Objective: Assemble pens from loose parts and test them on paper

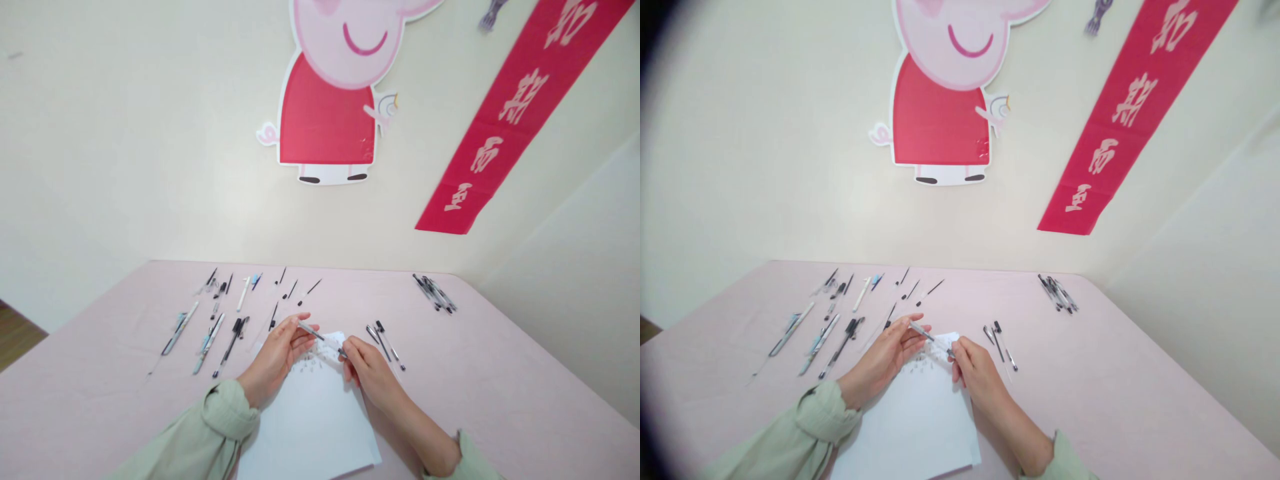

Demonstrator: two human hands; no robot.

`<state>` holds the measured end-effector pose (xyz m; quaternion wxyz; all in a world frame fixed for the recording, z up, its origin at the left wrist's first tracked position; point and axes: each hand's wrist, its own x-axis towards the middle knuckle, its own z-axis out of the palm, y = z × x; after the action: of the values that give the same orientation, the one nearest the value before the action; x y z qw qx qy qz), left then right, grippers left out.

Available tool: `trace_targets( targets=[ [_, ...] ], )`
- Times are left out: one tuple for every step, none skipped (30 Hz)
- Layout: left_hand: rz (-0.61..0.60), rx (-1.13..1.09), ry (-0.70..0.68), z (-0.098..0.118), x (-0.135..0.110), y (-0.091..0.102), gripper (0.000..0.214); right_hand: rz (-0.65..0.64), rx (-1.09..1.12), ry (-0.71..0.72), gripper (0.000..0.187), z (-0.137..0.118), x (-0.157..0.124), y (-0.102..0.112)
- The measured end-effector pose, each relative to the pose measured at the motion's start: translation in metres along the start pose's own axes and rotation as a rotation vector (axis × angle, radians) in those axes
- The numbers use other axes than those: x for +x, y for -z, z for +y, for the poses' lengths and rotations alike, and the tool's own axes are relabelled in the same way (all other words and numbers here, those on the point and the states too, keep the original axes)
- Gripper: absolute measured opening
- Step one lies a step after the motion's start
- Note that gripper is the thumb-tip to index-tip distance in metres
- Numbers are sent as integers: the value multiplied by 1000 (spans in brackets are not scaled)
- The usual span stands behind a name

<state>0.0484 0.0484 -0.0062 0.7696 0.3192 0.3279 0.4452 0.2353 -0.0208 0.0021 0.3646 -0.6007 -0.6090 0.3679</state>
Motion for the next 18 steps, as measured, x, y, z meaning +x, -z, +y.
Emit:
trace_targets(
  targets=[
    [10, -7, -4, 0, 0, 0, 24, 7, -38, 9, 38, 0, 0, 0],
    [21, -16, -9, -1, 1, 1, 24, 25, -89, 23, 32, 0, -1, 1],
    [30, -24, -13, -1, 1, 1, 24, 47, -147, 41, 24, 0, -1, 1],
    [36, -28, -16, -1, 1, 0, 24, 72, -207, 60, 17, 0, -1, 1],
    [41, -29, -18, 0, 1, 0, 24, 95, -263, 78, 13, -1, -2, 1],
    [46, -27, -17, 0, 1, 0, 23, 111, -314, 96, 11, -1, -2, 2],
    [46, -25, -15, 0, 1, 0, 23, 119, -357, 113, 12, -1, -2, 2],
    [43, -23, -13, 1, 1, -1, 23, 115, -389, 123, 17, -1, -1, 1],
    [39, -24, -10, 1, 0, -1, 22, 103, -406, 125, 23, -1, -1, 1],
    [35, -26, -8, 1, 0, -1, 21, 86, -411, 120, 29, -1, -1, 1],
    [31, -28, -7, 1, 0, -1, 21, 71, -405, 115, 33, -1, -1, 1],
    [32, -30, -8, 1, 0, -1, 21, 63, -392, 111, 34, -1, -1, 0],
    [37, -31, -12, 1, 0, -1, 21, 67, -375, 107, 31, -2, -1, 0],
    [42, -32, -15, 1, 0, 0, 21, 79, -361, 109, 25, -2, -1, 0],
    [47, -34, -17, 1, 0, 0, 22, 97, -352, 115, 20, -2, -1, 0],
    [50, -36, -18, 1, 0, 1, 22, 110, -342, 121, 16, -2, -1, -1],
    [50, -37, -16, 0, 0, 1, 23, 113, -325, 122, 16, -2, -1, -1],
    [47, -38, -11, 0, 0, 1, 24, 106, -304, 118, 19, -2, 0, -1]
  ],
)
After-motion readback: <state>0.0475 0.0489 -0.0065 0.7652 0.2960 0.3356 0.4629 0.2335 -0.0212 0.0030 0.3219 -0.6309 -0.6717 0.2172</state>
